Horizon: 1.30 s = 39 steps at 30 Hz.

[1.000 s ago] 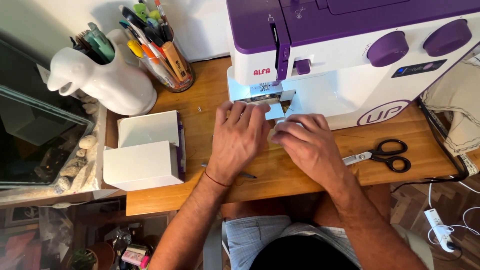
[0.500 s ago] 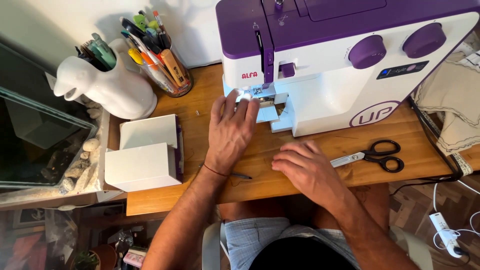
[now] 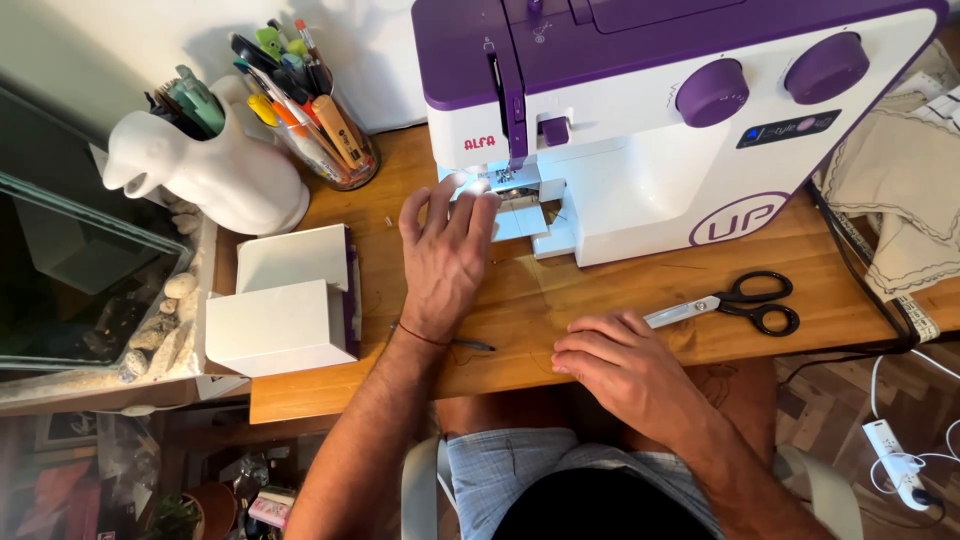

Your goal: Threading a sewing machine, including bobbin insertion and thread routing.

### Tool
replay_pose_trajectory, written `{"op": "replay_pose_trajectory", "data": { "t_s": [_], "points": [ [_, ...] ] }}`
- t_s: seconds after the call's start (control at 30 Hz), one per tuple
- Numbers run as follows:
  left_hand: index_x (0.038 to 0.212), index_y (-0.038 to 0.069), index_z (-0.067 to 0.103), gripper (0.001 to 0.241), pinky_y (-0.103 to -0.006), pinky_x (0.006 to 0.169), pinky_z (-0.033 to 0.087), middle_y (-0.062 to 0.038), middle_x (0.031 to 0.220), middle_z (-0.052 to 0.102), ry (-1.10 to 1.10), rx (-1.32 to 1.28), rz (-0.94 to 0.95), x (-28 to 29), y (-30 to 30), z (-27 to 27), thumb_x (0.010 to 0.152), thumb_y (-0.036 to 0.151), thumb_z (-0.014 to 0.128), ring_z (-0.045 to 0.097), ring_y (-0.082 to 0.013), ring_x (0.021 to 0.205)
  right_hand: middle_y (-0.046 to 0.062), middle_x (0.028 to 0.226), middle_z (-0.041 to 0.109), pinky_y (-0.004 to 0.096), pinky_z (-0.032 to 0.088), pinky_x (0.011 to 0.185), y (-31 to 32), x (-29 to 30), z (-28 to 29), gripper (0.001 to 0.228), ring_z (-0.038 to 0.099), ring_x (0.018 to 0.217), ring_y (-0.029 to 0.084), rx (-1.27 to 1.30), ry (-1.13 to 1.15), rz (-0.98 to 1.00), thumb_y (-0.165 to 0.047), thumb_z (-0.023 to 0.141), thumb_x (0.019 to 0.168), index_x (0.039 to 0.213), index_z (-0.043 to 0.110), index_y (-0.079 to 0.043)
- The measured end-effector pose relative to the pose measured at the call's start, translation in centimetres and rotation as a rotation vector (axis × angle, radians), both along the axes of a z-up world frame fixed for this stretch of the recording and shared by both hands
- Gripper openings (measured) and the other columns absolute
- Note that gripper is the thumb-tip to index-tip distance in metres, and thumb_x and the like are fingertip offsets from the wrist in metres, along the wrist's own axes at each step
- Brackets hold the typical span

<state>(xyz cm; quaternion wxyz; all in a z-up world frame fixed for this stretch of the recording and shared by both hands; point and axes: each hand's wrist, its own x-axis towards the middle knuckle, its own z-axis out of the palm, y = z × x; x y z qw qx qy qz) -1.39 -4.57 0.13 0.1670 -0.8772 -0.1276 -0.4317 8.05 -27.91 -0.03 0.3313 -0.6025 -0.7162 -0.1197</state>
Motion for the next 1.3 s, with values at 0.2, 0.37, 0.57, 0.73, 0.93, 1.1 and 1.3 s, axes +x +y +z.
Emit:
{"op": "replay_pose_trajectory", "data": {
  "t_s": [0.2, 0.37, 0.57, 0.73, 0.93, 1.1, 1.3],
  "points": [
    [0.098, 0.017, 0.062, 0.014, -0.0364, 0.098, 0.035, 0.004, 0.082, 0.062, 0.035, -0.052, 0.054, -0.6, -1.5, 2.1, 0.098, 0.005, 0.067, 0.066, -0.0189, 0.097, 0.0, 0.103, 0.074, 0.038, 0.047, 0.079, -0.8, -0.1, 0.7, 0.002, 0.063, 0.102, 0.022, -0.092, 0.068, 0.083, -0.007, 0.075, 0.092, 0.094, 0.075, -0.007],
    [0.118, 0.015, 0.067, 0.035, -0.0376, 0.081, 0.042, 0.0, 0.112, 0.068, 0.061, -0.23, -0.1, -1.3, -2.5, 1.7, 0.093, -0.009, 0.059, 0.061, -0.023, 0.096, -0.001, 0.1, 0.073, 0.038, 0.045, 0.078, -1.4, -0.8, 1.0, 0.003, 0.063, 0.101, 0.022, -0.132, 0.13, 0.118, -0.005, 0.073, 0.092, 0.093, 0.073, -0.008],
    [0.114, 0.014, 0.068, 0.017, -0.037, 0.081, 0.05, -0.003, 0.12, 0.068, 0.104, -0.157, -0.215, -1.3, -1.8, 0.8, 0.101, 0.004, 0.071, 0.063, -0.0242, 0.101, -0.001, 0.102, 0.073, 0.038, 0.046, 0.081, -1.6, -1.0, 1.0, 0.005, 0.064, 0.103, 0.022, -0.135, 0.139, 0.138, -0.005, 0.074, 0.092, 0.095, 0.073, -0.008],
    [0.108, 0.012, 0.069, 0.009, -0.0368, 0.079, 0.049, -0.003, 0.116, 0.069, 0.092, -0.157, -0.234, -1.2, -2.1, 1.0, 0.102, 0.006, 0.069, 0.063, -0.0243, 0.099, -0.002, 0.102, 0.074, 0.038, 0.047, 0.081, -1.8, -1.1, 0.9, 0.005, 0.064, 0.103, 0.022, -0.144, 0.159, 0.141, -0.006, 0.074, 0.091, 0.096, 0.074, -0.008],
    [0.104, 0.011, 0.069, 0.003, -0.0363, 0.078, 0.049, -0.002, 0.115, 0.069, 0.105, -0.149, -0.241, -1.2, -2.0, 1.0, 0.102, 0.01, 0.07, 0.062, -0.0237, 0.098, -0.001, 0.102, 0.073, 0.039, 0.049, 0.083, -1.6, -1.2, 1.2, 0.004, 0.063, 0.103, 0.023, -0.151, 0.185, 0.154, -0.008, 0.073, 0.092, 0.096, 0.074, -0.008],
    [0.099, 0.01, 0.069, 0.005, -0.0376, 0.079, 0.049, -0.004, 0.111, 0.07, 0.104, -0.18, -0.27, -1.2, -2.0, 1.0, 0.102, 0.014, 0.071, 0.062, -0.0248, 0.096, -0.001, 0.102, 0.073, 0.039, 0.049, 0.084, -1.5, -1.3, 0.8, 0.005, 0.064, 0.103, 0.024, -0.166, 0.191, 0.162, -0.009, 0.072, 0.093, 0.097, 0.074, -0.009],
    [0.098, 0.008, 0.068, 0.006, -0.0367, 0.076, 0.047, -0.004, 0.107, 0.069, 0.101, -0.188, -0.305, -1.2, -1.8, 1.1, 0.102, 0.011, 0.068, 0.061, -0.0248, 0.093, 0.0, 0.103, 0.075, 0.038, 0.052, 0.084, -1.3, -1.4, 0.6, 0.008, 0.064, 0.105, 0.024, -0.182, 0.21, 0.182, -0.012, 0.073, 0.093, 0.099, 0.076, -0.007]
  ]
}}
